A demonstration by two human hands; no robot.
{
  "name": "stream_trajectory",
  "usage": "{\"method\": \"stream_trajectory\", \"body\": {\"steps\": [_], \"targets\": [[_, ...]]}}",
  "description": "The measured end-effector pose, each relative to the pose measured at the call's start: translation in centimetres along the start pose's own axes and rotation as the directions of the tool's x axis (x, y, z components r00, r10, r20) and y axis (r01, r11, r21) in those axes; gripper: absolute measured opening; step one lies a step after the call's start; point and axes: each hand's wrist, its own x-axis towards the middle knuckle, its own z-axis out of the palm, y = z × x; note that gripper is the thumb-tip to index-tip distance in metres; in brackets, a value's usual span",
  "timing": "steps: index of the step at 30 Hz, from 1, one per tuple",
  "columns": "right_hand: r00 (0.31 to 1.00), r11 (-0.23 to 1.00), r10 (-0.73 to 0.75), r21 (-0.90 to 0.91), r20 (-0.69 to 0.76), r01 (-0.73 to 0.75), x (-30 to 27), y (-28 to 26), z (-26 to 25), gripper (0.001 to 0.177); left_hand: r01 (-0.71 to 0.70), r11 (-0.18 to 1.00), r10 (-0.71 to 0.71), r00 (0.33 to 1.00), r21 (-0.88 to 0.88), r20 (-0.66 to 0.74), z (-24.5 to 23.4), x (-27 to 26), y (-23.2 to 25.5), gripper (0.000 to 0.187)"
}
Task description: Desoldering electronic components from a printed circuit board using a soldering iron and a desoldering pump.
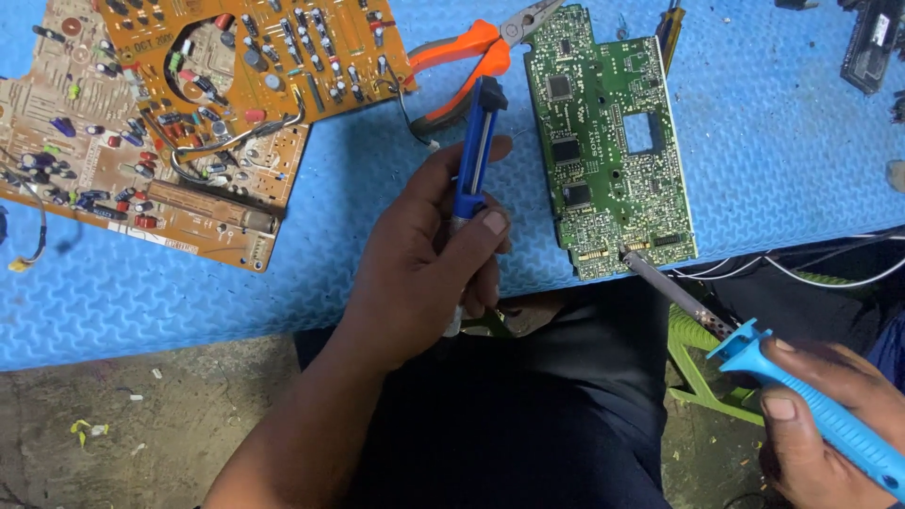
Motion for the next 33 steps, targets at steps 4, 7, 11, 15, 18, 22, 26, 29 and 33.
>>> {"method": "stream_trajectory", "body": {"steps": [4, 7, 11, 15, 18, 22, 26, 29, 33], "targets": [[0.997, 0.997, -0.081, -0.006, -0.008, 0.081, 0.2, 1.2, 0.1, 0.039, -0.011, 1.0, 0.011, 1.0, 0.004, 0.001, 0.1, 0.0, 0.0, 0.049], [0.991, 0.991, -0.132, -0.031, -0.002, 0.131, 0.5, 0.8, -0.2, 0.036, 0.004, 0.999, -0.004, 1.0, 0.033, -0.013, 0.2, -0.1, 0.0, 0.047], [0.996, 0.996, -0.077, -0.03, 0.046, 0.078, 1.5, -1.1, -0.9, 0.037, -0.025, 1.0, 0.025, 1.0, -0.003, -0.019, 0.6, -0.1, 0.0, 0.047], [0.99, 0.989, -0.143, 0.041, 0.003, 0.143, 1.9, -0.4, -0.2, 0.035, -0.031, 0.999, 0.033, 0.999, 0.037, -0.037, 1.0, 0.0, 0.2, 0.047], [0.991, 0.989, -0.136, 0.063, 0.018, 0.135, 1.9, -0.4, -0.4, 0.031, -0.014, 1.0, 0.015, 0.997, 0.018, -0.079, 1.4, 0.4, 0.0, 0.048], [0.997, 0.999, -0.037, 0.026, 0.07, 0.035, 2.9, -2.0, -0.8, 0.035, -0.065, 0.998, 0.065, 0.995, -0.003, -0.081, 2.2, 0.5, 0.8, 0.04], [0.981, 0.968, -0.194, 0.164, 0.01, 0.189, 3.6, -1.5, -0.3, 0.032, -0.234, 0.971, 0.231, 0.97, -0.042, -0.072, 2.9, 1.4, 1.6, 0.036], [0.98, 0.962, -0.198, 0.193, -0.006, 0.195, 4.2, -2.9, -0.7, 0.029, -0.205, 0.978, 0.198, 0.967, -0.027, -0.161, 4.0, 2.4, 3.2, 0.035], [0.967, 0.96, -0.249, 0.141, 0.05, 0.24, 5.2, -4.6, -1.8, 0.03, -0.243, 0.928, 0.19, 0.96, -0.281, -0.205, 4.8, 3.2, 3.9, 0.044]]}}
